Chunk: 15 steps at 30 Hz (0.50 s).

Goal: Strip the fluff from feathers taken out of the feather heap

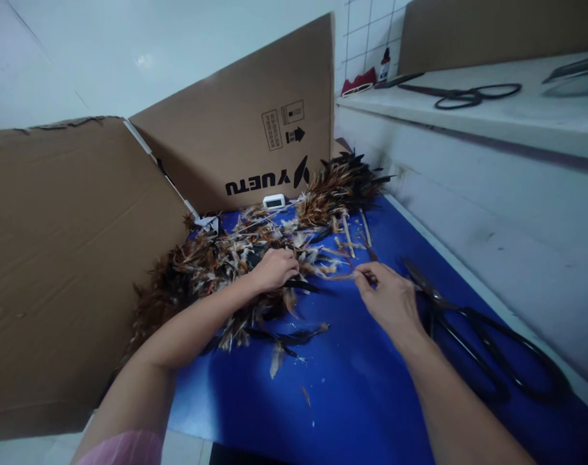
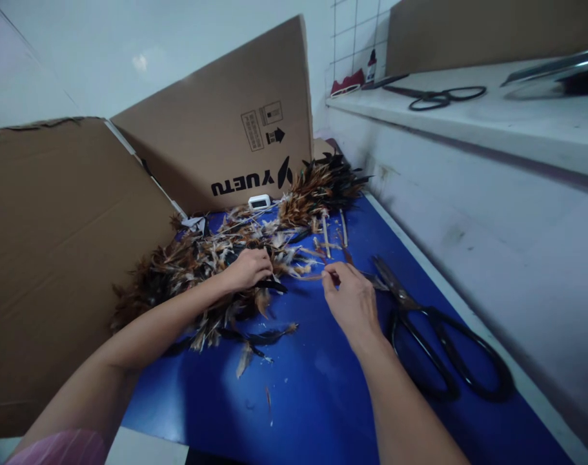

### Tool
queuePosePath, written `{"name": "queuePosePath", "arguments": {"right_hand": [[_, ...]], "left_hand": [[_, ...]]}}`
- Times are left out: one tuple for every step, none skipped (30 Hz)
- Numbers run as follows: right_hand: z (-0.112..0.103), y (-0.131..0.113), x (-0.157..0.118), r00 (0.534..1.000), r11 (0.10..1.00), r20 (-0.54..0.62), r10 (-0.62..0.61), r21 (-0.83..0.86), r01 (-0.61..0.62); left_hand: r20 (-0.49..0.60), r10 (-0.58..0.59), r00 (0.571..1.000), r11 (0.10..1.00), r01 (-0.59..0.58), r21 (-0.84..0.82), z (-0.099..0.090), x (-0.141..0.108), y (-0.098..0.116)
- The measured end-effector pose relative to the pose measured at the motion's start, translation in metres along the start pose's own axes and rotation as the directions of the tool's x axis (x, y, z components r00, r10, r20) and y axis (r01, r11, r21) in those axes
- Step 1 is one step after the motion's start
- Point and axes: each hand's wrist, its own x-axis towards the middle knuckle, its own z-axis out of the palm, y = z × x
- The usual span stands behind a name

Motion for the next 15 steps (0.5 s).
{"name": "queuePosePath", "arguments": {"right_hand": [[-0.001,-0.002,0.000,1.000,1.000,-0.007,-0.002,0.015,0.002],[-0.002,-0.003,0.001,1.000,0.999,-0.014,-0.002,0.041,0.003],[-0.002,-0.005,0.001,1.000,0.997,-0.016,-0.002,0.081,0.003],[-0.003,-0.008,0.002,1.000,0.991,-0.012,0.003,0.133,-0.001],[-0.003,-0.011,0.002,1.000,0.980,0.000,0.010,0.196,-0.010],[-0.003,-0.014,0.002,1.000,0.964,0.019,0.018,0.264,-0.022],[-0.002,-0.017,0.002,0.999,0.943,0.044,0.021,0.331,-0.035],[-0.002,-0.020,0.002,0.997,0.920,0.075,0.019,0.390,-0.047],[-0.001,-0.024,0.001,0.994,0.897,0.107,0.014,0.438,-0.059],[-0.001,-0.027,0.000,0.990,0.876,0.138,0.005,0.476,-0.071],[0.000,-0.030,-0.001,0.986,0.856,0.169,-0.005,0.510,-0.083],[0.000,-0.033,-0.002,0.981,0.835,0.195,-0.011,0.541,-0.098],[0.000,-0.035,-0.003,0.977,0.816,0.212,-0.015,0.568,-0.111],[0.000,-0.036,-0.004,0.977,0.801,0.212,-0.010,0.587,-0.119],[-0.001,-0.037,-0.005,0.981,0.794,0.196,-0.001,0.596,-0.118]], "left_hand": [[-0.053,-0.041,0.998,0.997,0.037,-0.075,-0.003,0.001,0.000],[-0.105,-0.092,0.990,0.985,0.075,-0.155,-0.007,0.003,0.001],[-0.149,-0.145,0.978,0.967,0.107,-0.233,-0.011,0.004,0.002],[-0.178,-0.190,0.965,0.944,0.129,-0.304,-0.016,0.005,0.004],[-0.192,-0.221,0.956,0.919,0.139,-0.368,-0.021,0.007,0.008],[-0.191,-0.243,0.951,0.893,0.143,-0.428,-0.025,0.008,0.012],[-0.176,-0.263,0.949,0.862,0.149,-0.485,-0.029,0.009,0.017],[-0.148,-0.283,0.948,0.824,0.162,-0.542,-0.032,0.009,0.023],[-0.106,-0.303,0.947,0.779,0.183,-0.600,-0.034,0.010,0.030],[-0.056,-0.311,0.949,0.729,0.200,-0.655,-0.035,0.011,0.037],[-0.006,-0.302,0.953,0.678,0.210,-0.704,-0.035,0.012,0.044],[0.036,-0.283,0.958,0.634,0.215,-0.743,-0.034,0.013,0.050],[0.068,-0.261,0.963,0.602,0.217,-0.769,-0.032,0.014,0.057],[0.092,-0.242,0.966,0.585,0.221,-0.780,-0.030,0.015,0.063],[0.112,-0.228,0.967,0.578,0.227,-0.783,-0.028,0.015,0.068]]}}
